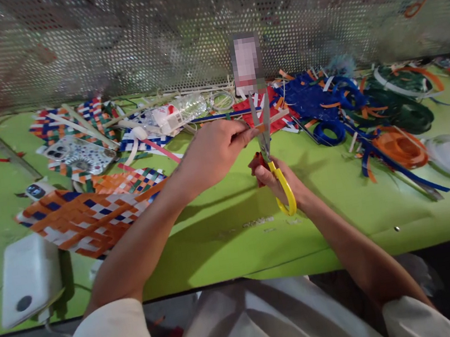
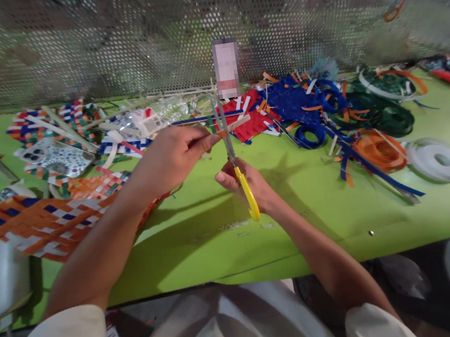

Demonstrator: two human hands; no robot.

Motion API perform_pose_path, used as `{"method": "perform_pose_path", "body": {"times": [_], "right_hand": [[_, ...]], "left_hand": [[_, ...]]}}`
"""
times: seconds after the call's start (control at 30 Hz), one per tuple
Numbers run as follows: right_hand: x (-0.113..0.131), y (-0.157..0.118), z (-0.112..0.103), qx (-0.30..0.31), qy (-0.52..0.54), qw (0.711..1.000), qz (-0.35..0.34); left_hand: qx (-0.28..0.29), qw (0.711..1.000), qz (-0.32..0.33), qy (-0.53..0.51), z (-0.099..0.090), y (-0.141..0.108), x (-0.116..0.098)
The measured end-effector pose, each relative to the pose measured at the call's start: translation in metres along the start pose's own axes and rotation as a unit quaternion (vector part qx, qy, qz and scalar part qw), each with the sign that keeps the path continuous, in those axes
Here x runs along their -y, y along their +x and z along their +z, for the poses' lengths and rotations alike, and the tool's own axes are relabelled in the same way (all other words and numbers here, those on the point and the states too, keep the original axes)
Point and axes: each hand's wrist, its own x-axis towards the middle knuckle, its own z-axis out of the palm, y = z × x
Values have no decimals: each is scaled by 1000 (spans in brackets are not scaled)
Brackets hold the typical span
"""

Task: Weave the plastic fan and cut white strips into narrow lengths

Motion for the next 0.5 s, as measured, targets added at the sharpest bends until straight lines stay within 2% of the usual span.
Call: {"method": "perform_pose_path", "body": {"times": [0.27,0.37,0.5], "right_hand": [[-10,-1,-3,-14,5,1000,7],[-6,-2,-3,-16,7,1000,11],[3,-6,-3,-46,-40,998,34]], "left_hand": [[24,999,-8,-22,5,-2,-5],[29,999,-15,-24,6,-2,-5],[36,999,-14,-31,8,-2,-6]]}}
